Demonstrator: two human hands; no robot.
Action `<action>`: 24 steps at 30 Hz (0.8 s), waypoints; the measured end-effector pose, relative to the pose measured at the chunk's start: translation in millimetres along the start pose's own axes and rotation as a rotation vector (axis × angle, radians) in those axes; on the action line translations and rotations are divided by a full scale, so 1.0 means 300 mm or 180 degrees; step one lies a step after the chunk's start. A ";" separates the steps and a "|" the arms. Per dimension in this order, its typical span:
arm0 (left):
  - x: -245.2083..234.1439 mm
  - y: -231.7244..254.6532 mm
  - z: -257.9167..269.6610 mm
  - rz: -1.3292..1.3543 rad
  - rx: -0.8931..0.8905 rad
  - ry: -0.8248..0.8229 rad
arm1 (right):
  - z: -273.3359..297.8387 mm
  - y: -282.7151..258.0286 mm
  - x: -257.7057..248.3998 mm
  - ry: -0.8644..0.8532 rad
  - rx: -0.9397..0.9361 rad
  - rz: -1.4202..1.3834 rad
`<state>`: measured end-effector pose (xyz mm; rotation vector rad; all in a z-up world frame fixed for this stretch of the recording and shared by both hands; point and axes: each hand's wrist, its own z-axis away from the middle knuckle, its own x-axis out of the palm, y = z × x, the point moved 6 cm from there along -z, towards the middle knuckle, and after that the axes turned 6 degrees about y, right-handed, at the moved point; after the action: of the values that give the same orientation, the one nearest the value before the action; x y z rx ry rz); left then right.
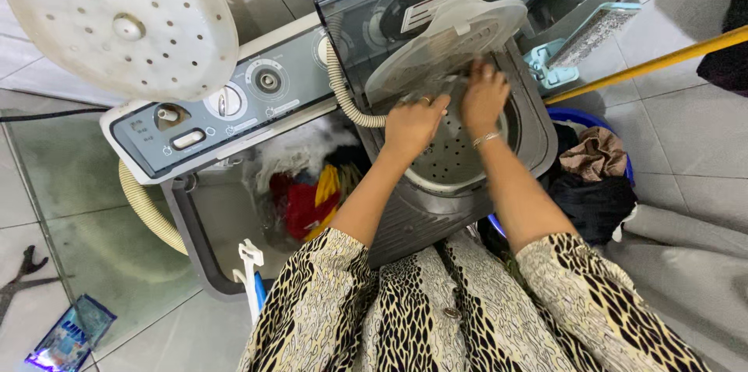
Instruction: The person operates a twin-tub washing machine by manually filling the wash tub with a hose, transferring wet laundry to the spin-dryer basket, and placing a plastic cover over the basket.
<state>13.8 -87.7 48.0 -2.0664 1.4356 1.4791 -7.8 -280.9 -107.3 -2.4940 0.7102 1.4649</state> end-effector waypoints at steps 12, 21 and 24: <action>-0.009 -0.003 -0.006 0.0133 -0.0001 0.0007 | 0.017 0.104 -0.031 -0.0222 0.0310 0.0084; 0.003 -0.006 -0.018 -0.0044 -0.0042 -0.0159 | 0.068 0.113 -0.005 -0.0211 -0.0218 0.0222; -0.051 0.015 -0.039 0.0282 0.0109 0.0347 | 0.048 0.138 0.013 -0.0495 0.0153 0.0108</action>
<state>17.1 -88.7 67.3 -2.1182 1.6010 1.3824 -37.4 -313.0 -113.8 -2.3130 0.7531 1.6123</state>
